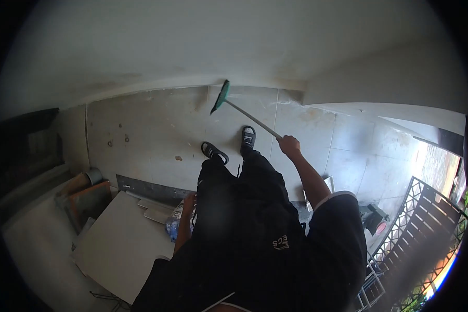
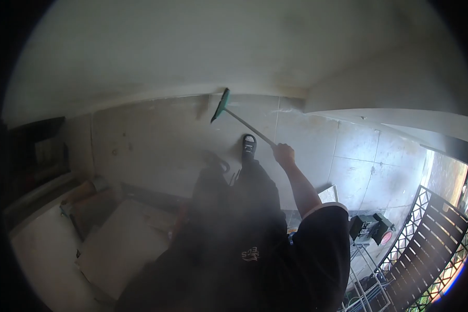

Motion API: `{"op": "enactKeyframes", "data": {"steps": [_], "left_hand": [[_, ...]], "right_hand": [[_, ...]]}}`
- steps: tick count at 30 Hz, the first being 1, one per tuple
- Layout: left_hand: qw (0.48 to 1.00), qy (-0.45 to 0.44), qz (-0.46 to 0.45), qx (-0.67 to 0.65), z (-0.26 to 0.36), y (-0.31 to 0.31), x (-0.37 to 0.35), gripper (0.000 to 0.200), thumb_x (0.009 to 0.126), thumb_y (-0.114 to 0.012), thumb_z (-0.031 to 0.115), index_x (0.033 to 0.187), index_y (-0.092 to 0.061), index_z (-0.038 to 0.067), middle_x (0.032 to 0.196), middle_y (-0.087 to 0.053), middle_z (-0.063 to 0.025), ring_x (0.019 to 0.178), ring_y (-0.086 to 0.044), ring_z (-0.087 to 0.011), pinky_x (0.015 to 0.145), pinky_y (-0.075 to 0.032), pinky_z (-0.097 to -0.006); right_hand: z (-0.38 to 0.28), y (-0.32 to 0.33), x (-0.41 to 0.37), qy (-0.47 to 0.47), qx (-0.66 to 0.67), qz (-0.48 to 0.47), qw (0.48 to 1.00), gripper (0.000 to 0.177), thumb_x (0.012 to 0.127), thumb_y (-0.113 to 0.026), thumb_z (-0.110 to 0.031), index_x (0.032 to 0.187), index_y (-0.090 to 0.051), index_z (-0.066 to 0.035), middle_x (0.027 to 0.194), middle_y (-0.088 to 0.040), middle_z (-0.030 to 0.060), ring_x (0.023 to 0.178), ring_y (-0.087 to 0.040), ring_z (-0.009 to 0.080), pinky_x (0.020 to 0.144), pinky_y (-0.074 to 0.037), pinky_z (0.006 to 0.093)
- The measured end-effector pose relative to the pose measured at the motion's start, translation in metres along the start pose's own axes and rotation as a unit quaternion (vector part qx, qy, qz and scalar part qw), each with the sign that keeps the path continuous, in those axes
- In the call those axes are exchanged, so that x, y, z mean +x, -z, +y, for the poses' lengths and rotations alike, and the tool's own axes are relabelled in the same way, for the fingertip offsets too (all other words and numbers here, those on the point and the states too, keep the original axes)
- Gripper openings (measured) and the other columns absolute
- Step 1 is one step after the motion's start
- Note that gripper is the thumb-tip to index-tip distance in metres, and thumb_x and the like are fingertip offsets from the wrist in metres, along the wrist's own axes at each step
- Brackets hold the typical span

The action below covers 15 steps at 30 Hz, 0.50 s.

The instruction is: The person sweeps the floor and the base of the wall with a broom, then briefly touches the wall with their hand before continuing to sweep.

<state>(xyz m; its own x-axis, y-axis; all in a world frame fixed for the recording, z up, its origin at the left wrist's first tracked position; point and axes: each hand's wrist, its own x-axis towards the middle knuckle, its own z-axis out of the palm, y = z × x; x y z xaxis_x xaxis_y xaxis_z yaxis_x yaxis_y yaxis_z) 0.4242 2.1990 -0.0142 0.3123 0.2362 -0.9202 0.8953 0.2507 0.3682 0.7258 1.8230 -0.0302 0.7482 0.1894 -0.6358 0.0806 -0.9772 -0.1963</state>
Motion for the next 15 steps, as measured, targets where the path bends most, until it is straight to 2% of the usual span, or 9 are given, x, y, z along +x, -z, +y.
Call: {"op": "enactKeyframes", "data": {"steps": [1,4,6,8,11,14,15], "left_hand": [[1.000,0.001,0.002,-0.011,-0.006,-0.002,-0.001,0.037,0.080,-0.037,0.035,0.104,-0.043,0.008,0.094,-0.051,-0.0095,0.084,-0.050,-0.0191,0.072,-0.039,-0.0325],[0.999,-0.010,0.049,-0.014,0.014,-0.018,-0.037,0.035,0.080,-0.038,0.034,0.102,-0.044,0.008,0.092,-0.052,-0.0087,0.081,-0.051,-0.0179,0.068,-0.041,-0.0304],[0.997,-0.030,0.052,-0.050,-0.016,-0.009,-0.028,0.034,0.079,-0.039,0.034,0.101,-0.045,0.008,0.091,-0.052,-0.0083,0.080,-0.051,-0.0175,0.067,-0.041,-0.0297],[0.995,-0.040,0.059,-0.077,-0.043,0.000,-0.039,0.033,0.079,-0.041,0.033,0.100,-0.046,0.008,0.090,-0.052,-0.0079,0.079,-0.052,-0.0171,0.066,-0.041,-0.0289],[0.991,-0.043,0.084,-0.098,-0.058,0.005,-0.052,0.029,0.078,-0.042,0.031,0.097,-0.047,0.009,0.082,-0.052,-0.0047,0.071,-0.051,-0.0136,0.059,-0.041,-0.0254],[0.993,0.074,0.072,-0.062,-0.060,0.004,-0.062,0.025,0.077,-0.043,0.030,0.092,-0.048,0.011,0.071,-0.049,0.0009,0.058,-0.045,-0.0071,0.049,-0.037,-0.0208],[0.994,0.054,0.070,-0.060,-0.058,0.002,-0.063,0.025,0.076,-0.044,0.032,0.092,-0.049,0.012,0.070,-0.049,0.0015,0.058,-0.045,-0.0068,0.050,-0.037,-0.0213]], "right_hand": [[-0.010,-0.006,0.025,0.030,-0.012,0.009,0.999,0.044,0.079,-0.037,-0.042,0.080,-0.055,-0.002,0.076,-0.057,0.0154,0.074,-0.056,0.0289,0.062,-0.046,0.0388],[-0.049,-0.022,0.095,0.035,-0.049,-0.022,0.998,0.043,0.078,-0.038,-0.043,0.083,-0.056,-0.004,0.078,-0.057,0.0139,0.075,-0.056,0.0277,0.064,-0.046,0.0379],[-0.067,-0.025,0.129,0.038,-0.076,0.007,0.996,0.042,0.077,-0.040,-0.043,0.084,-0.057,-0.005,0.080,-0.058,0.0111,0.076,-0.057,0.0260,0.065,-0.045,0.0363],[-0.069,-0.024,0.155,-0.006,-0.081,-0.048,0.996,0.040,0.075,-0.043,-0.044,0.086,-0.058,-0.008,0.084,-0.058,0.0097,0.080,-0.056,0.0242,0.066,-0.045,0.0345],[-0.035,-0.033,0.170,-0.021,-0.091,-0.055,0.994,0.042,0.075,-0.042,-0.045,0.090,-0.056,-0.008,0.088,-0.057,0.0097,0.083,-0.055,0.0240,0.067,-0.044,0.0347],[0.019,-0.027,0.155,-0.044,-0.119,-0.079,0.989,0.044,0.076,-0.039,-0.046,0.092,-0.054,-0.008,0.089,-0.055,0.0101,0.083,-0.054,0.0244,0.068,-0.044,0.0364],[0.042,-0.027,0.144,-0.055,-0.119,-0.082,0.988,0.046,0.077,-0.037,-0.047,0.092,-0.054,-0.007,0.090,-0.055,0.0112,0.084,-0.054,0.0253,0.069,-0.044,0.0371]]}}
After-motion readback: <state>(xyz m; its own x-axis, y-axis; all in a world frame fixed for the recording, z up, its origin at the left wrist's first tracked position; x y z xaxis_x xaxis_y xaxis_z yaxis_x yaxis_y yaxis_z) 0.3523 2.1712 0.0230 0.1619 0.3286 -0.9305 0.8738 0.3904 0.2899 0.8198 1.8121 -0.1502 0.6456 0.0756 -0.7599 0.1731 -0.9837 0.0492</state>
